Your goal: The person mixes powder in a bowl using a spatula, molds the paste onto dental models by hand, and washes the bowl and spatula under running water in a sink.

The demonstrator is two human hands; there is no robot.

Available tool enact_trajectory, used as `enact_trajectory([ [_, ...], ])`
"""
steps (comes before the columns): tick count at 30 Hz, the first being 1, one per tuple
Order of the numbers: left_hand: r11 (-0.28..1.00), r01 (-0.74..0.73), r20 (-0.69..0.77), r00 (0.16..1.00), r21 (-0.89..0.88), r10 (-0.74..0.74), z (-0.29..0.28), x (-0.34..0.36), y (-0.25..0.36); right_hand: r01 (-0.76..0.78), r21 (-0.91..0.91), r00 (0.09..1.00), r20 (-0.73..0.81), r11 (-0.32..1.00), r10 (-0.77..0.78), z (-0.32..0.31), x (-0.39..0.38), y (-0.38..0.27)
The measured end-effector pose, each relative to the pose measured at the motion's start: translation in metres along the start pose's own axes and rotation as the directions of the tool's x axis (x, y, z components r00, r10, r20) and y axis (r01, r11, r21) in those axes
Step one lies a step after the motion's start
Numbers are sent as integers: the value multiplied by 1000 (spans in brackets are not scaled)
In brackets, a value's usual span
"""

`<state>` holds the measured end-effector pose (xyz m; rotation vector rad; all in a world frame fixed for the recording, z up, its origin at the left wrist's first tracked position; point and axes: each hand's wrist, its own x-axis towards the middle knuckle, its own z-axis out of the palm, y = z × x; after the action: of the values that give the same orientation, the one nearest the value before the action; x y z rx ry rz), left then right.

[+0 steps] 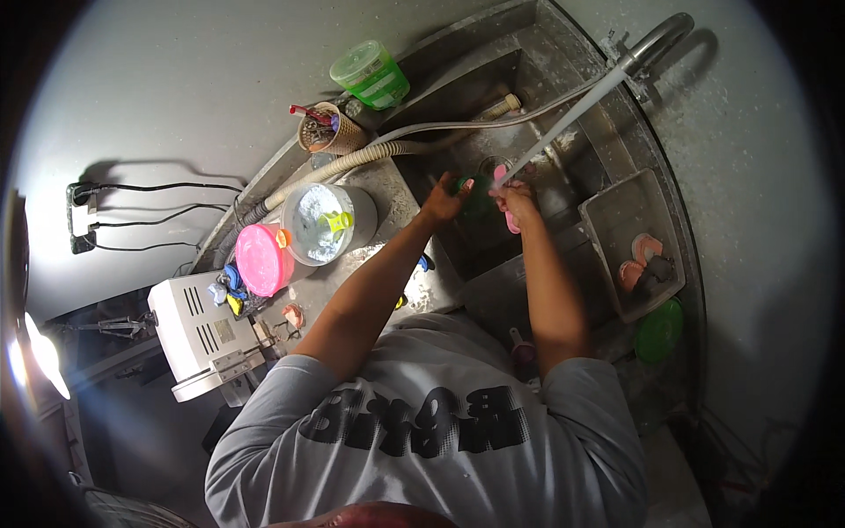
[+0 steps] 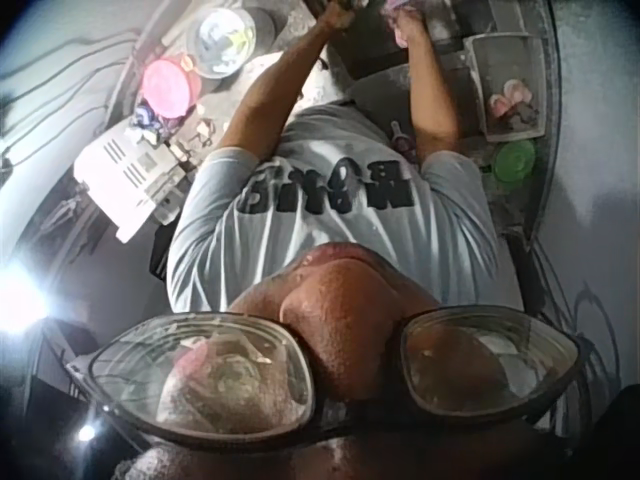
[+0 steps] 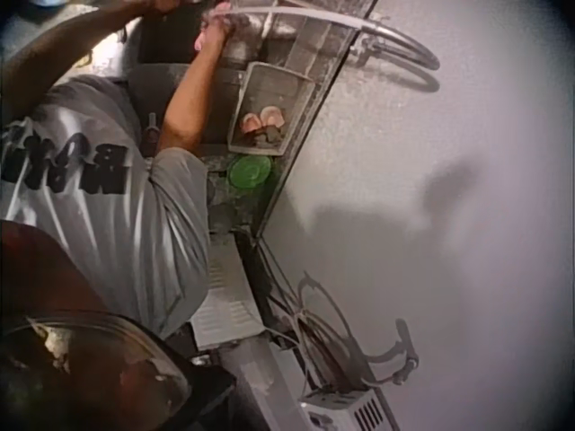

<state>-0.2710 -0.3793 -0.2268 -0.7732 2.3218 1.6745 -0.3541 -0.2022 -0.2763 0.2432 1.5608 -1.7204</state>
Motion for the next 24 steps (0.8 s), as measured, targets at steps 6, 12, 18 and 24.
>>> enact_trajectory([
  [6,987,1,27,1000,161,-5,0,-5,4,-130,10,974,-184,992,129,12,-7,-13],
  [12,993,-57,42,998,104,53,4,1,-8,-299,217,953,23,929,301,17,8,2],
  [18,991,-133,9,991,24,132,6,3,-13,-202,521,979,122,829,162,10,6,23],
  [24,996,-11,-1,1000,90,11,4,-3,-5,-90,293,969,248,952,15,-2,1,15],
])
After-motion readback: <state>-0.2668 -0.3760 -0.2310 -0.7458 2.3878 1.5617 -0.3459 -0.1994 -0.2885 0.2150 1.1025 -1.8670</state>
